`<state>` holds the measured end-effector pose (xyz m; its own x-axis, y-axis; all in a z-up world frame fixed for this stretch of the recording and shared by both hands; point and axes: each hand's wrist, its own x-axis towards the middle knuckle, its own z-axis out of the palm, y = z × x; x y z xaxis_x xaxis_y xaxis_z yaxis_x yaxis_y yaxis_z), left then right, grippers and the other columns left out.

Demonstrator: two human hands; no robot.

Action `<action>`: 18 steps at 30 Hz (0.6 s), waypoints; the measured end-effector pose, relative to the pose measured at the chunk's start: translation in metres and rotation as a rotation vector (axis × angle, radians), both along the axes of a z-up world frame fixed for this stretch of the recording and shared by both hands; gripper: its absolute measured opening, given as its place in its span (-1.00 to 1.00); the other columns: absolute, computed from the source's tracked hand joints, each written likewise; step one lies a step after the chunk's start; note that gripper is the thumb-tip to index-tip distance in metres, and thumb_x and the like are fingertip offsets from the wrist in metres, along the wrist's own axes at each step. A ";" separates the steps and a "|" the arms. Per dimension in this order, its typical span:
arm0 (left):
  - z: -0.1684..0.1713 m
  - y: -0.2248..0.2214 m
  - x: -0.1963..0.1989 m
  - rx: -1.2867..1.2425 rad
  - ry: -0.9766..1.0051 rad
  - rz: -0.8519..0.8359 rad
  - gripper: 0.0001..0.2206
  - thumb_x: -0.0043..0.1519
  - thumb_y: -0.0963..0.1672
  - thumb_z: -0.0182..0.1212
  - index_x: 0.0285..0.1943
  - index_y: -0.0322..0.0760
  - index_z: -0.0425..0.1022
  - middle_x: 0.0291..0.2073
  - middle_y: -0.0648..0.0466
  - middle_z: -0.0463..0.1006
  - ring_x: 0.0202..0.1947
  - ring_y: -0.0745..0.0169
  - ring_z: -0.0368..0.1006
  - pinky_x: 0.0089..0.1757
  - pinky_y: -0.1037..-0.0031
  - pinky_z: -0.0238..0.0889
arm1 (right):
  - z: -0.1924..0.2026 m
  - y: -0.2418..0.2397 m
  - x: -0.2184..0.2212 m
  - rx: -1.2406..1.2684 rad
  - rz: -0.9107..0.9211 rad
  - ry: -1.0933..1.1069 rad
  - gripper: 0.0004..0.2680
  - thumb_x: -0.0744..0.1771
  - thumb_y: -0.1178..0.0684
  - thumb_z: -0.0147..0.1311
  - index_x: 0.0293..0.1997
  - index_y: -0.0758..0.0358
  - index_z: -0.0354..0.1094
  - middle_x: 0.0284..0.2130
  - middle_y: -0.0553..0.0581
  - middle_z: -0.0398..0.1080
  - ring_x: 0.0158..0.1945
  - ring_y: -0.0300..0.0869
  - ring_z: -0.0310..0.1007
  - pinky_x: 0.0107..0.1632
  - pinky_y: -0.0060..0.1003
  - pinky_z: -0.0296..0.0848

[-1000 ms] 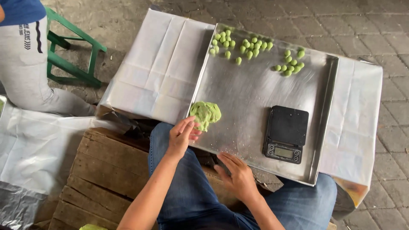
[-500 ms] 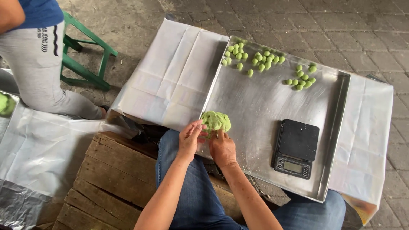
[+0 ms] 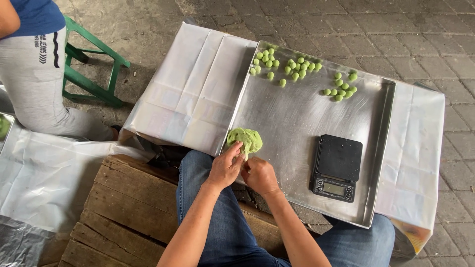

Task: Weighing small portions of green dough on a digital scale and rolling them into small balls.

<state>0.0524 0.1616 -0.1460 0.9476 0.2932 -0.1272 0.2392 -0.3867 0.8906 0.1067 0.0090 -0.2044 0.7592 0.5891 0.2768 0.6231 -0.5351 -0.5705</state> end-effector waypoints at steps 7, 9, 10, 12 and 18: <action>-0.021 0.001 -0.002 0.001 -0.044 -0.058 -0.52 0.37 0.00 0.14 0.47 -0.15 0.32 0.41 -0.21 0.30 0.22 -0.30 0.42 0.26 -0.20 0.11 | 0.106 -0.047 -0.022 0.147 0.053 0.487 -0.97 0.22 0.19 0.26 -0.47 0.23 0.56 -0.71 0.13 0.46 -0.65 -0.14 0.46 -0.55 -0.29 0.43; -0.028 0.001 -0.002 0.108 -0.151 -0.040 -0.58 0.33 -0.02 0.22 0.36 -0.13 0.45 0.32 -0.21 0.42 0.13 -0.28 0.50 0.24 -0.14 0.12 | 0.133 -0.068 -0.036 0.347 -0.147 0.921 -0.87 0.29 0.21 0.26 -0.20 0.52 0.59 -0.69 0.26 0.47 -0.66 -0.21 0.37 -0.57 -0.37 0.45; -0.028 -0.002 -0.003 0.105 -0.150 -0.038 -0.58 0.33 -0.02 0.22 0.36 -0.13 0.45 0.32 -0.21 0.42 0.13 -0.28 0.50 0.24 -0.14 0.12 | 0.127 -0.074 -0.037 0.344 -0.147 0.922 -0.87 0.29 0.21 0.26 -0.20 0.52 0.59 -0.69 0.26 0.47 -0.66 -0.21 0.37 -0.57 -0.37 0.45; -0.027 -0.010 -0.004 0.346 -0.374 -0.007 -0.73 0.26 -0.01 0.33 0.11 -0.02 0.64 -0.02 0.08 0.69 -0.07 0.08 0.64 -0.02 0.27 0.47 | 0.114 -0.088 -0.043 0.671 -0.353 1.019 -0.84 0.31 0.26 0.18 -0.09 0.59 0.54 -0.69 0.36 0.43 -0.68 -0.13 0.39 -0.58 -0.29 0.46; 0.048 -0.074 -0.035 0.106 -0.506 -0.306 -0.66 0.21 -0.17 0.41 0.13 -0.45 0.55 -0.18 -0.07 0.65 -0.20 0.09 0.58 -0.12 0.38 0.51 | 0.107 -0.101 -0.055 0.753 -0.346 1.220 -0.80 0.37 0.18 0.08 0.01 0.49 0.57 -0.31 0.26 0.59 -0.30 -0.13 0.52 -0.34 -0.28 0.56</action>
<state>0.0176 0.0871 -0.0978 0.9261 -0.0163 0.3769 -0.3410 -0.4636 0.8178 0.0519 -0.0921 -0.0969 0.8120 0.3441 -0.4715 -0.5310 0.1002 -0.8414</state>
